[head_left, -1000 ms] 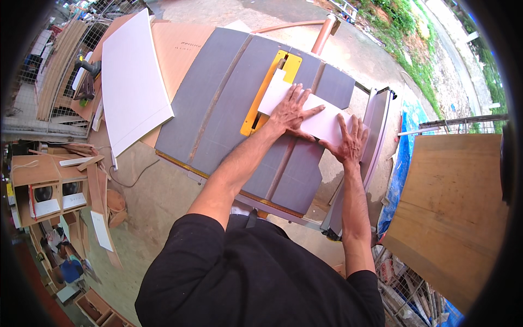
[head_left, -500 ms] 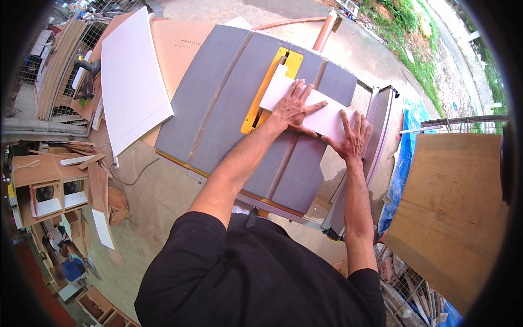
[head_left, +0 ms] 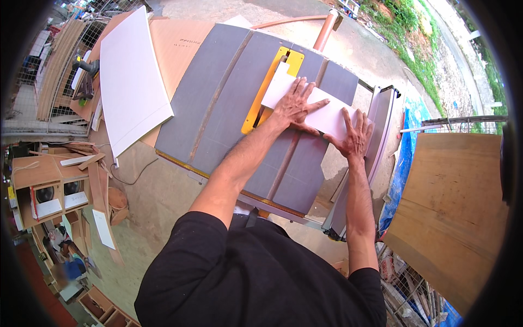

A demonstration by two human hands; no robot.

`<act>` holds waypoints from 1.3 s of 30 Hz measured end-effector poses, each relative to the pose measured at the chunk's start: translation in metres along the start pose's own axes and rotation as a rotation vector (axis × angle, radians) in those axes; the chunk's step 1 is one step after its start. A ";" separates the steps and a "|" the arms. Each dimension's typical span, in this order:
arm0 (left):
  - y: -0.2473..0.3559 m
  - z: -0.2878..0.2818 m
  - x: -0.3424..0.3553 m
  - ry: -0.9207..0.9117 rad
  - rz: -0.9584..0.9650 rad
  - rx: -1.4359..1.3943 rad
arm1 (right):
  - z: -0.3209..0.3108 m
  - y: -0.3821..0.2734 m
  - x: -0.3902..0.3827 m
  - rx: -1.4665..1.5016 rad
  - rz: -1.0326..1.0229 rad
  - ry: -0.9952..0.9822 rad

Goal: The person moves a large white board and then uses a table saw to cut several smaller white boards into narrower strips. The person adjusts the fence and guides each piece through the saw blade, collecting the cut pieces.

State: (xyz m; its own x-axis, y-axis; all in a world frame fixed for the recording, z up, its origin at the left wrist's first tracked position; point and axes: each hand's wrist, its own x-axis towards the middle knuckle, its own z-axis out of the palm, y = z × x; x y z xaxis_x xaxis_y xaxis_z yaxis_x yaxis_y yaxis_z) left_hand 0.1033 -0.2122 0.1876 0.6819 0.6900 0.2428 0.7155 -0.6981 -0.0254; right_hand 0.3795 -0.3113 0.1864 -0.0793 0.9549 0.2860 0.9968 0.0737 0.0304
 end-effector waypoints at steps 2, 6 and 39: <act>0.000 -0.001 0.000 -0.021 -0.005 0.001 | 0.001 0.000 0.001 -0.004 0.009 -0.012; 0.000 -0.001 0.001 -0.015 -0.006 0.009 | 0.002 0.001 0.001 -0.008 -0.002 0.011; 0.009 0.016 -0.001 0.125 -0.081 0.011 | 0.021 0.004 0.019 -0.092 0.035 0.042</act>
State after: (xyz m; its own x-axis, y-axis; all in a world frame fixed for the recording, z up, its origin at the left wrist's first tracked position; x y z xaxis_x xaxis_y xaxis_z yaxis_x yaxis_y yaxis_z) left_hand 0.1116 -0.2161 0.1721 0.5981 0.7144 0.3632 0.7695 -0.6385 -0.0113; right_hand 0.3826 -0.2869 0.1713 -0.0467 0.9435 0.3281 0.9941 0.0119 0.1074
